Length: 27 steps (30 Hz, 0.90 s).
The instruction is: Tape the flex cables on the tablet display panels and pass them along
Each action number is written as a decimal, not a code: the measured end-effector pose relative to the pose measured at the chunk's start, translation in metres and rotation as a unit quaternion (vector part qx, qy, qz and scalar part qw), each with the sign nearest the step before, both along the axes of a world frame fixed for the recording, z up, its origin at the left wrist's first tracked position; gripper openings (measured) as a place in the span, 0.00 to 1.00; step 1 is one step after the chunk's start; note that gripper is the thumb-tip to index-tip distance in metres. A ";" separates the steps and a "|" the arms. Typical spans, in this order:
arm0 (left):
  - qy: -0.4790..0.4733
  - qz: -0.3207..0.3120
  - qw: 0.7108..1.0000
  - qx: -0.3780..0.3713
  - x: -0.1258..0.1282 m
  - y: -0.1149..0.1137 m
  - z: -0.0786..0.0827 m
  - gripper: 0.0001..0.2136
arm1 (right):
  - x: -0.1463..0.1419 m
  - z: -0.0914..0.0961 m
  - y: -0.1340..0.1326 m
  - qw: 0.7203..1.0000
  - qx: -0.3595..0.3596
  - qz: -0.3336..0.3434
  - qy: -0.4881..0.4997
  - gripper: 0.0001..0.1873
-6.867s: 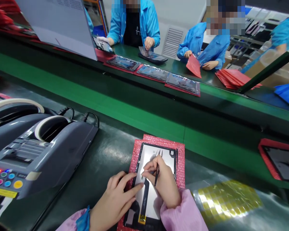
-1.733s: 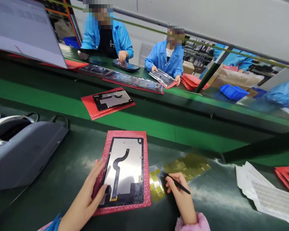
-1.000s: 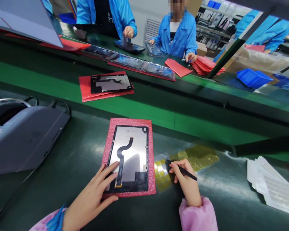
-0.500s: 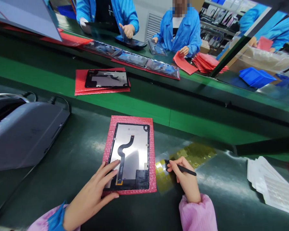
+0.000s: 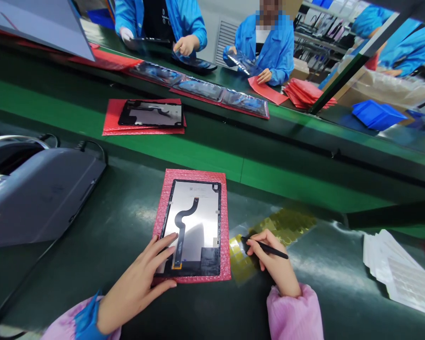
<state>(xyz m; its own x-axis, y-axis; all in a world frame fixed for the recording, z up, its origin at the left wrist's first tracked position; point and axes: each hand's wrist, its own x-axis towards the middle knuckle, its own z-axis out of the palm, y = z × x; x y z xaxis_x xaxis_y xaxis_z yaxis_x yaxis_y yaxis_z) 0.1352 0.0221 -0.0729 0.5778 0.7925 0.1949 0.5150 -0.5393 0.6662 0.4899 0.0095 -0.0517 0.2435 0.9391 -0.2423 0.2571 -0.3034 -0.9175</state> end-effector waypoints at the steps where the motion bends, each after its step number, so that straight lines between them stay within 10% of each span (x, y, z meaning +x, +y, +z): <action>1: -0.001 0.000 1.000 0.001 0.000 0.000 0.000 0.26 | 0.000 0.000 0.000 1.000 -0.001 0.000 0.000 0.22; 12: 0.015 -0.020 0.998 0.050 0.003 0.001 0.007 0.27 | -0.008 0.004 -0.007 0.994 0.062 -0.070 0.055 0.25; 27: 0.057 -0.053 0.996 0.036 0.002 -0.004 0.018 0.26 | -0.156 -0.010 -0.055 0.984 0.120 -0.079 0.107 0.14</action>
